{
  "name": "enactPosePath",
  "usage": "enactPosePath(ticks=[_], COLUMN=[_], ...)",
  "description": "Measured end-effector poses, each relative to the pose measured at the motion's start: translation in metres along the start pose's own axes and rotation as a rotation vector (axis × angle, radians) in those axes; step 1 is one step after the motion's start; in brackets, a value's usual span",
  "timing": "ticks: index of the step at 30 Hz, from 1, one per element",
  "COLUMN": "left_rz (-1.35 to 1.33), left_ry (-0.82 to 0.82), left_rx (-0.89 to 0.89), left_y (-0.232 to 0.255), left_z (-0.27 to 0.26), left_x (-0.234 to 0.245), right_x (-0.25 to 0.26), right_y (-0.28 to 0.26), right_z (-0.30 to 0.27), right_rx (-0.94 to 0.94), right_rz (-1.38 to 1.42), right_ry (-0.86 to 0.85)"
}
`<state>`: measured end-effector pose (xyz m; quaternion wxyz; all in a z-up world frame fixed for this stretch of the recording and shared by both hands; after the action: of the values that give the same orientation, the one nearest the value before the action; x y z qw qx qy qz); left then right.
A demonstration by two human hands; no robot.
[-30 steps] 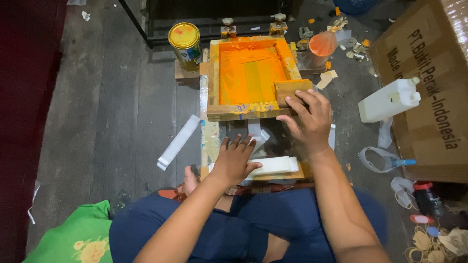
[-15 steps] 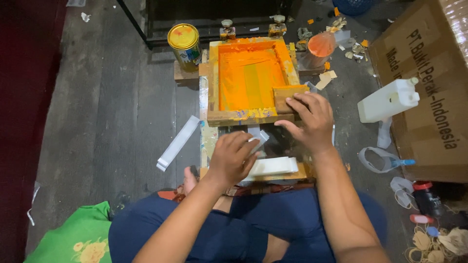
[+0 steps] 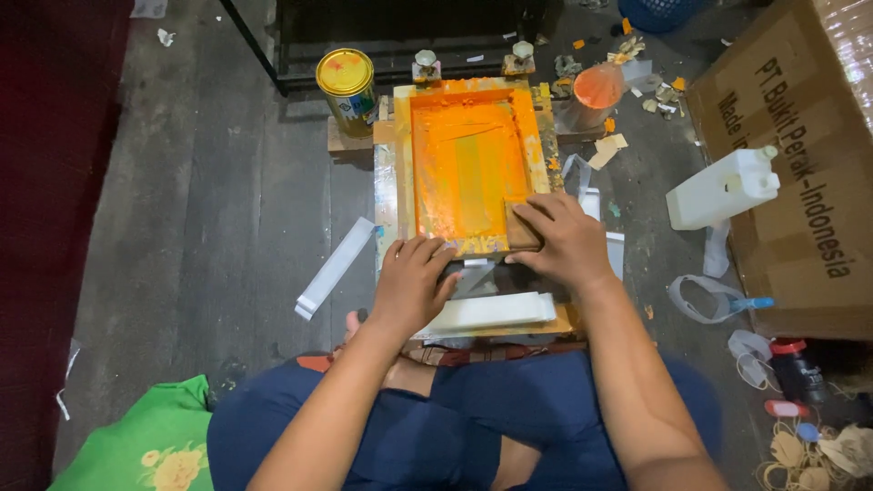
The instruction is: The person spreads orange ink across a screen printing frame using a wooden squeegee. They then pick up a white plastic strip, wipe it on the inked screen, and place it on the floor. The person repeats the ink spreading process.
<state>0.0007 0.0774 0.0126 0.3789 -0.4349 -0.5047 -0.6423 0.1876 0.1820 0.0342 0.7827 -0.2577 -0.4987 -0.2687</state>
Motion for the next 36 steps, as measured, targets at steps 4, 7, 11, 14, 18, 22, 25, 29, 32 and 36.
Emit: enactPosePath(ticks=[4,7,11,14,18,22,25,29,32,36], left_rz=[-0.028,-0.058,-0.170,-0.195,-0.180,-0.187,-0.145,-0.123,-0.097,-0.028], left_ry=[-0.100,-0.138,-0.299,-0.335,-0.369,-0.369,-0.389,-0.450,-0.499,-0.571], left_rx=[0.048,0.096,0.139,0.160,0.156,0.159,0.126,0.123,0.142,0.181], left_y=[-0.002,-0.008,-0.013,-0.015,-0.016,-0.015,-0.017,-0.020,-0.025,-0.024], left_z=[0.000,0.000,0.002,0.002,0.001,-0.002,-0.004,-0.004,-0.007,-0.010], left_x=[-0.003,-0.008,-0.017,-0.019,-0.023,-0.020,-0.028,-0.032,-0.032,-0.023], right_x=[-0.010,-0.023,-0.031,-0.037,-0.039,-0.042,-0.041,-0.039,-0.028,-0.002], right_y=[-0.001,0.001,0.003,0.005,0.004,0.004,0.000,-0.004,-0.012,-0.027], right_z=[0.002,0.000,-0.001,-0.001,-0.004,-0.007,-0.011,-0.007,0.002,0.024], right_rx=[-0.046,-0.077,-0.102,-0.102,-0.134,-0.173,-0.167,-0.194,-0.242,-0.274], right_rz=[0.020,-0.032,-0.001,0.007,0.011,-0.007,-0.021,0.011,0.062,0.229], right_ry=[-0.140,-0.233,-0.269,-0.279,-0.288,-0.326,-0.312,-0.384,-0.474,-0.547])
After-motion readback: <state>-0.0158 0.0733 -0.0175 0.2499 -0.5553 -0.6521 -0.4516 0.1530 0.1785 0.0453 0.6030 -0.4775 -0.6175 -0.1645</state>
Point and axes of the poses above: each hand's wrist, its own z-axis towards the middle knuckle, its own x-axis out of the back of the hand, y = z × x, the point moved 8 cm from there along z, towards the middle knuckle, and after that the axes turned 7 degrees about -y, right-handed, at the moved point
